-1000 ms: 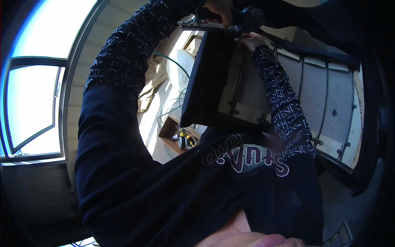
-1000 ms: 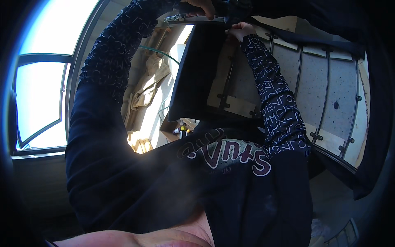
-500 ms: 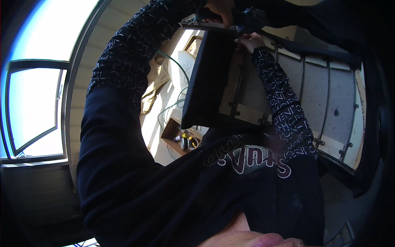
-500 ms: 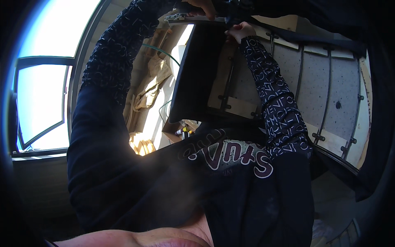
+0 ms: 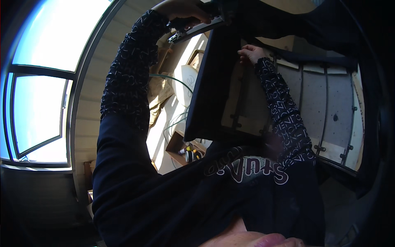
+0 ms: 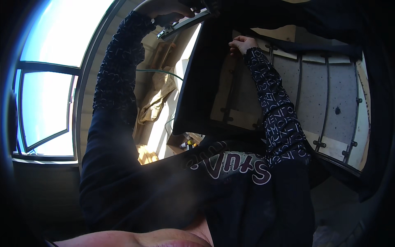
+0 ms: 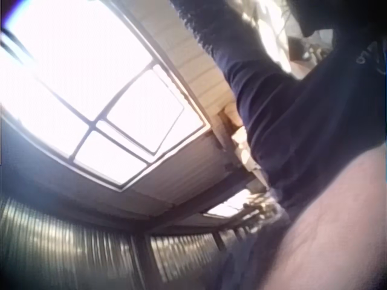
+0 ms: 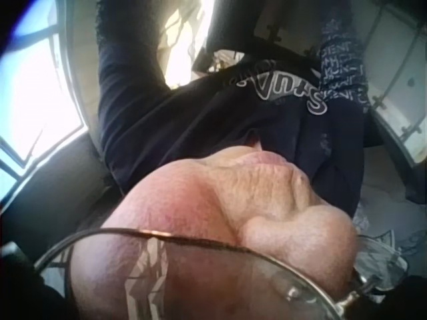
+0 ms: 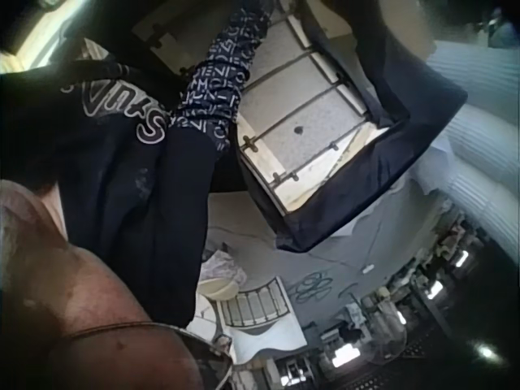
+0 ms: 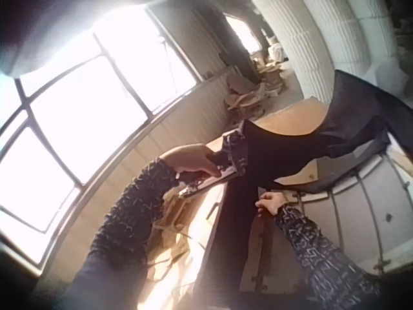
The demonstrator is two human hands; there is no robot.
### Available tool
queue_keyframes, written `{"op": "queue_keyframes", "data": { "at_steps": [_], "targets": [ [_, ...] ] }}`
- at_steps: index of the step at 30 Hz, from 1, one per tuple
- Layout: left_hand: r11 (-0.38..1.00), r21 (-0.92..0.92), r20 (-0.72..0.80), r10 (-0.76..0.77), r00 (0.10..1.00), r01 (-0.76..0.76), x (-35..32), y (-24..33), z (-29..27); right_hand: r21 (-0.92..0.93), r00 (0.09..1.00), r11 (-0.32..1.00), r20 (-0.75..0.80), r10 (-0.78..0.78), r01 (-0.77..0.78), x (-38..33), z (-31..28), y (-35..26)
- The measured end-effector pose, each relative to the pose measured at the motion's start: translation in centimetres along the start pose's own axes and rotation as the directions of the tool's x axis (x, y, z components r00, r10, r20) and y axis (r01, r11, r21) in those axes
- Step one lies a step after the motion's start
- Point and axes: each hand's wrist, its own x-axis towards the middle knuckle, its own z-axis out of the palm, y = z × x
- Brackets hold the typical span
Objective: Attaching fabric to a wooden chair frame using a pneumatic stapler.
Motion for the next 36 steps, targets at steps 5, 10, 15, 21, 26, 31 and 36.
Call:
{"op": "queue_keyframes", "data": {
  "at_steps": [5,10,15,21,26,31,36],
  "targets": [
    [0.985,0.160,0.065,0.059,0.996,-0.069,2.8,1.8,1.7,-0.217,0.999,0.976,-0.044,0.023,-0.032,0.5,0.1,-0.6],
    [0.949,0.310,0.188,-0.005,0.982,-0.055,6.4,4.6,4.0,-0.281,0.995,0.960,-0.095,-0.025,-0.003,1.1,0.1,0.1],
    [0.823,0.552,0.239,0.001,0.971,-0.136,7.8,5.2,4.5,-0.239,0.990,0.971,-0.139,-0.003,-0.031,1.0,0.1,0.1],
    [0.737,0.655,0.203,0.040,0.978,-0.167,6.1,7.1,6.4,-0.254,0.987,0.964,-0.160,0.034,-0.075,-0.1,0.1,0.0],
    [0.908,0.408,0.120,0.049,0.992,-0.094,5.8,5.2,4.9,-0.196,0.985,0.980,-0.173,0.001,-0.035,-0.3,0.5,-0.5],
    [0.996,-0.050,-0.239,0.055,0.969,-0.069,-2.4,-0.9,2.2,-0.179,1.000,0.984,-0.029,-0.001,-0.005,-1.0,0.4,-1.0],
    [0.974,-0.055,-0.555,0.153,0.818,-0.219,-10.9,-6.0,4.7,-0.445,0.855,0.822,-0.201,-0.478,0.354,1.3,-1.0,-0.6]
  ]
}}
